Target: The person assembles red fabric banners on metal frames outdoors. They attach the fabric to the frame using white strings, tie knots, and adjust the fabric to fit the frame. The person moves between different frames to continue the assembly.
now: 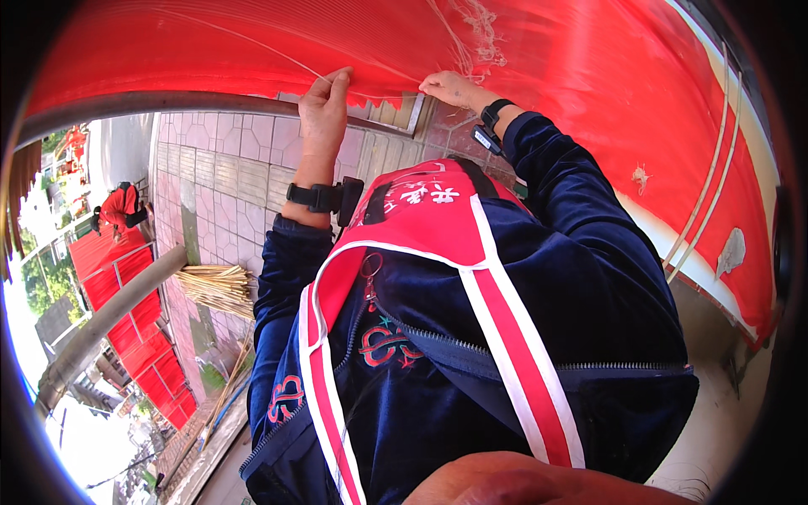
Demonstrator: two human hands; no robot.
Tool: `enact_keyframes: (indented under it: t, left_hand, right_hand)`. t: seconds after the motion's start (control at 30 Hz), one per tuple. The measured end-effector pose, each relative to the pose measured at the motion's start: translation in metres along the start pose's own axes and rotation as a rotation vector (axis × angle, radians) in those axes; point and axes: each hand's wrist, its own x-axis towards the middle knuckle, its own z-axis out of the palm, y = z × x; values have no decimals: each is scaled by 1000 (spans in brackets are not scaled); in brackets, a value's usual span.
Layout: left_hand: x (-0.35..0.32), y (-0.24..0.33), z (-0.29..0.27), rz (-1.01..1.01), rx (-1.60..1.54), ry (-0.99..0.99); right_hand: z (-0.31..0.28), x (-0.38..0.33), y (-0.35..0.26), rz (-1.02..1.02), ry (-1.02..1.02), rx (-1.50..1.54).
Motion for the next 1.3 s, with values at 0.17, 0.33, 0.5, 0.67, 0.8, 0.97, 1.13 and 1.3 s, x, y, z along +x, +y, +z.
enact_keyframes:
  t: [0.17, 0.33, 0.5, 0.67, 0.8, 0.97, 1.13, 1.3]
  left_hand:
    - [-1, -5, -4, -36, 7, -13]
    - [-1, -13, -1, -40, 24, -3]
    - [5, -29, 5, -13, 1, 25]
    - [7, -47, 10, -120, -37, -40]
    - [9, -58, 19, -214, -46, -135]
    - [16, -71, 37, -296, 33, -197]
    - [23, -82, 54, -343, 17, -245]
    - [20, -84, 70, -378, -202, -298]
  right_hand:
    - [4, 26, -25, -12, 205, -166]
    - [14, 48, -37, -14, 169, -209]
    - [21, 51, -36, -35, 180, -185]
    - [14, 29, -31, 51, 96, 150]
    - [2, 11, -31, 164, -73, 464]
    - [-11, -7, -35, 81, -104, 556]
    - [-20, -19, -39, 121, -152, 624]
    - [-23, -26, -40, 163, -199, 736]
